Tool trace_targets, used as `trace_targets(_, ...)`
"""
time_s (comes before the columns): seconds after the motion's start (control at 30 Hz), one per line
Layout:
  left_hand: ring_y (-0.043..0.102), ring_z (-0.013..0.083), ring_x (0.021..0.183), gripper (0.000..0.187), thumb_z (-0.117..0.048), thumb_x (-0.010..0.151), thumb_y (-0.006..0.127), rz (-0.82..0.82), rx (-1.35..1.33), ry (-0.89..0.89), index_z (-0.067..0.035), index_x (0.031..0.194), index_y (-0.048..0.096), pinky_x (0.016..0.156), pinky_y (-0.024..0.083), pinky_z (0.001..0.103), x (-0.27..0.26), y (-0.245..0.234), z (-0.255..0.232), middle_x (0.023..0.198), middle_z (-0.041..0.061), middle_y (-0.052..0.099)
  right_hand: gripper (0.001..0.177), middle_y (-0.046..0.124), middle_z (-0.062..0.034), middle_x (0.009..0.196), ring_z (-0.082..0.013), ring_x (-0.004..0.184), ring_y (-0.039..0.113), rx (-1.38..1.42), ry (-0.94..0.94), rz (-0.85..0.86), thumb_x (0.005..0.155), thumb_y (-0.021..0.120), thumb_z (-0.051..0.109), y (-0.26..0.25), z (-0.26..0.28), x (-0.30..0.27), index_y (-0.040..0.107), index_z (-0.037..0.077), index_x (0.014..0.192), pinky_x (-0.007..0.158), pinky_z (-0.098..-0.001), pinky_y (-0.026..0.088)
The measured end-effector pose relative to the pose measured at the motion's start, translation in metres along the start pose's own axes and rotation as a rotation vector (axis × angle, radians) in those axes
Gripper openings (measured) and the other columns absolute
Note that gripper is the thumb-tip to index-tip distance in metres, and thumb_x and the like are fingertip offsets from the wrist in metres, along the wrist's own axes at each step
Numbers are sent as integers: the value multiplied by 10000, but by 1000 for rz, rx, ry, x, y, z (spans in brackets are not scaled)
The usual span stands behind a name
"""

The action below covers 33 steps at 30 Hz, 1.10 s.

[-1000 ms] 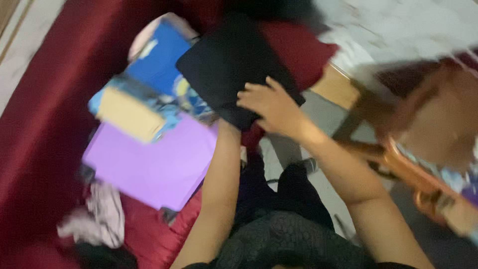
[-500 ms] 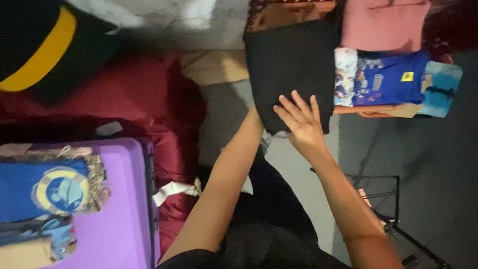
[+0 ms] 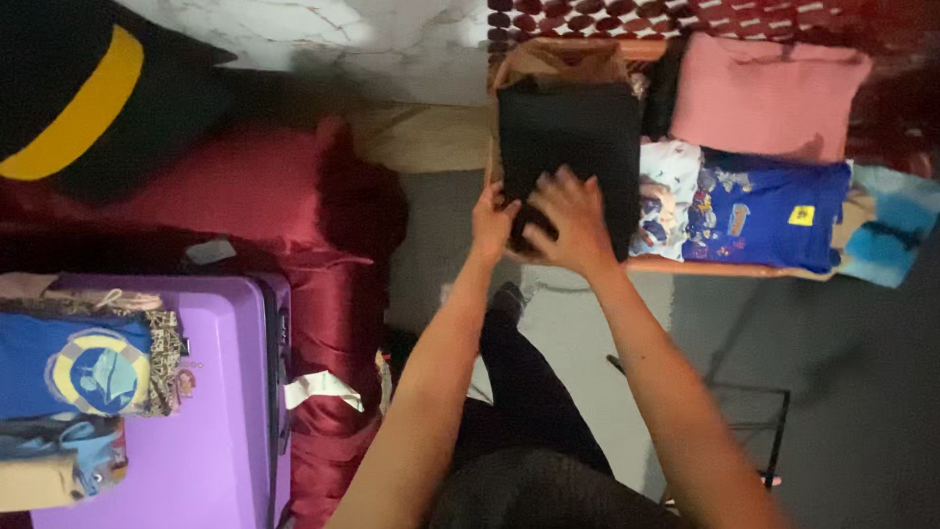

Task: The person unloads a suitcase by picking up folded clothes and placing them into a basket by hand.

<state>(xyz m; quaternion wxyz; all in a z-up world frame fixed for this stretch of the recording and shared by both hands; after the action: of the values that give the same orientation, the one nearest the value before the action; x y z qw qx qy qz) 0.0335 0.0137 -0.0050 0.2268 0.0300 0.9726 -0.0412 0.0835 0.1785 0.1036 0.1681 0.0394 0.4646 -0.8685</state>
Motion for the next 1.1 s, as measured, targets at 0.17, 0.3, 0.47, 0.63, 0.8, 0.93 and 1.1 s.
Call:
trace_targets(0.17, 741, 244, 1020, 394, -72, 944, 729, -188, 284, 180, -47, 1329, 651, 914, 563, 353, -4, 5, 11, 1141, 144, 762, 1015, 117, -151, 1728, -429, 1561, 32, -275, 227, -318, 840, 710, 682, -2, -8, 71, 329, 201, 1648, 1063, -868, 8)
trace_targets(0.3, 715, 247, 1011, 466, -1, 907, 660, -233, 250, 270, -67, 1364, 597, 895, 558, 352, -10, 2, 2, 1238, 133, 716, 1071, 29, -118, 1762, -416, 1593, -29, -302, 304, -273, 855, 692, 726, 7, -15, 93, 242, 244, 1700, 1068, -884, -14)
trace_targets(0.47, 705, 181, 966, 431, -38, 960, 641, -193, -45, 154, -76, 1384, 577, 866, 572, 314, -51, -75, -17, 1158, 109, 736, 1064, 2, -143, 1784, -415, 1611, -61, -314, 329, -179, 901, 683, 672, 6, -8, 96, 201, 223, 1737, 1088, -890, -6)
trace_targets(0.63, 692, 168, 1016, 284, -147, 1049, 563, -325, -570, -22, -81, 1322, 603, 855, 583, 312, -98, -221, -33, 1211, 77, 711, 837, 266, -268, 1562, -437, 1471, 185, -400, 274, -229, 846, 749, 381, 14, 93, 129, 383, 35, 1514, 1033, -835, 72)
trace_targets(0.8, 673, 190, 936, 240, -198, 1057, 529, -645, -992, 117, -103, 1272, 580, 821, 595, 361, -157, -378, -28, 1099, 78, 689, 241, 681, -188, 1190, -380, 1195, 582, -59, -577, -247, 937, 685, 137, 116, 351, 133, 721, 47, 1158, 1025, -545, 433)
trace_targets(0.93, 605, 177, 787, 155, -169, 1032, 587, -901, -1234, 189, -126, 1181, 578, 750, 572, 364, -212, -494, 3, 894, 24, 591, 190, 699, -70, 1170, -240, 1240, 604, -114, -1050, -198, 913, 676, 94, 211, 520, 117, 728, 98, 1096, 1167, -592, 386)
trace_targets(1.1, 585, 181, 717, 117, -209, 1016, 593, -944, -1434, 158, -124, 1096, 587, 662, 543, 355, -269, -579, 55, 807, 18, 569, 345, 636, -86, 1361, -277, 1366, 542, -236, -1252, -189, 951, 635, 125, 294, 626, 129, 681, 75, 1289, 1166, -562, 380)
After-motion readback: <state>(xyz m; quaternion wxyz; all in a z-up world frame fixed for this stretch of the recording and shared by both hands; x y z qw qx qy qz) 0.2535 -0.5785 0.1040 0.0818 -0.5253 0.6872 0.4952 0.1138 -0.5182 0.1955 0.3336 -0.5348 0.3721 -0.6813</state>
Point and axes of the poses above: each hand's wrist, its own x-axis towards the middle knuckle, its own y-axis out of the palm, z = x × y, the point moved 1 cm from there along x, towards the middle knuckle
